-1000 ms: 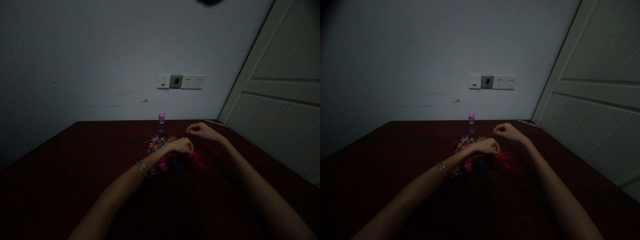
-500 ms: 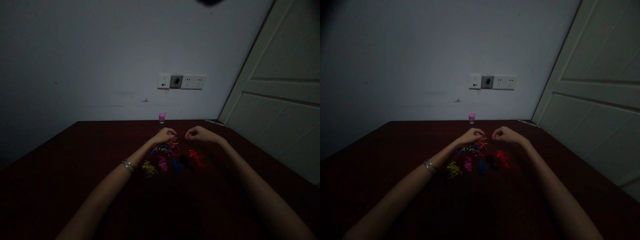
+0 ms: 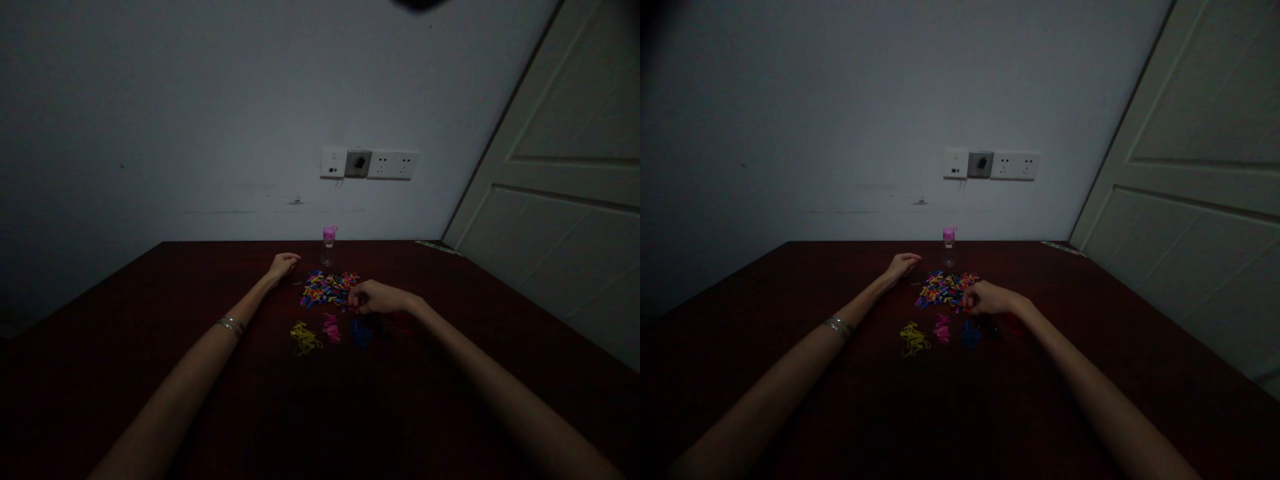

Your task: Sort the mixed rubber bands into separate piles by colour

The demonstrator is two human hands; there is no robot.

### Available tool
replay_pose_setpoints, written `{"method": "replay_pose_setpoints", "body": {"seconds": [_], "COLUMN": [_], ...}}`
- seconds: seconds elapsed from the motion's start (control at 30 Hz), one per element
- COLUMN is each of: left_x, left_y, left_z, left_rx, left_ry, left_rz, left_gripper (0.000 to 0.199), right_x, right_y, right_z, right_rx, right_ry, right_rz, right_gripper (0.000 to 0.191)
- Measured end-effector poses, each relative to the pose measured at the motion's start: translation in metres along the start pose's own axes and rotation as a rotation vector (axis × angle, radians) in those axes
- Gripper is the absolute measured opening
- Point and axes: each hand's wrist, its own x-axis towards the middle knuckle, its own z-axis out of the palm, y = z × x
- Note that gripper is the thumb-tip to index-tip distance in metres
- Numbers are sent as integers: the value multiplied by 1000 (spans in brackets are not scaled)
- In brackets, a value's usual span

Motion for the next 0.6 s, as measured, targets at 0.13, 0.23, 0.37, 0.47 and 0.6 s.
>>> {"method": "replay_pose_setpoints", "body": {"seconds": [0.13,0.23,0.37,0.47,0.6], "left_x": [2,4,3,-1,-3], "left_y": [-4,-6,-6,-4,-3], "left_z": [5,6,4,3,1], "left_rx": [6,3,-27,-42,-42], "left_ry": [34,39,29,23,1], "left_rz": [52,71,71,59,63], "left_gripper": [23,21,21,22,26], "right_x": [1,1,-3,-10,-20], "right_y": [0,1,6,15,34], "right_z": [3,2,-8,-20,-35], "right_rx": [-9,0,36,57,36], "right_ry": [6,13,31,47,64], "right_rz": [-16,-23,15,45,109], "right_gripper": [26,26,27,28,27]}}
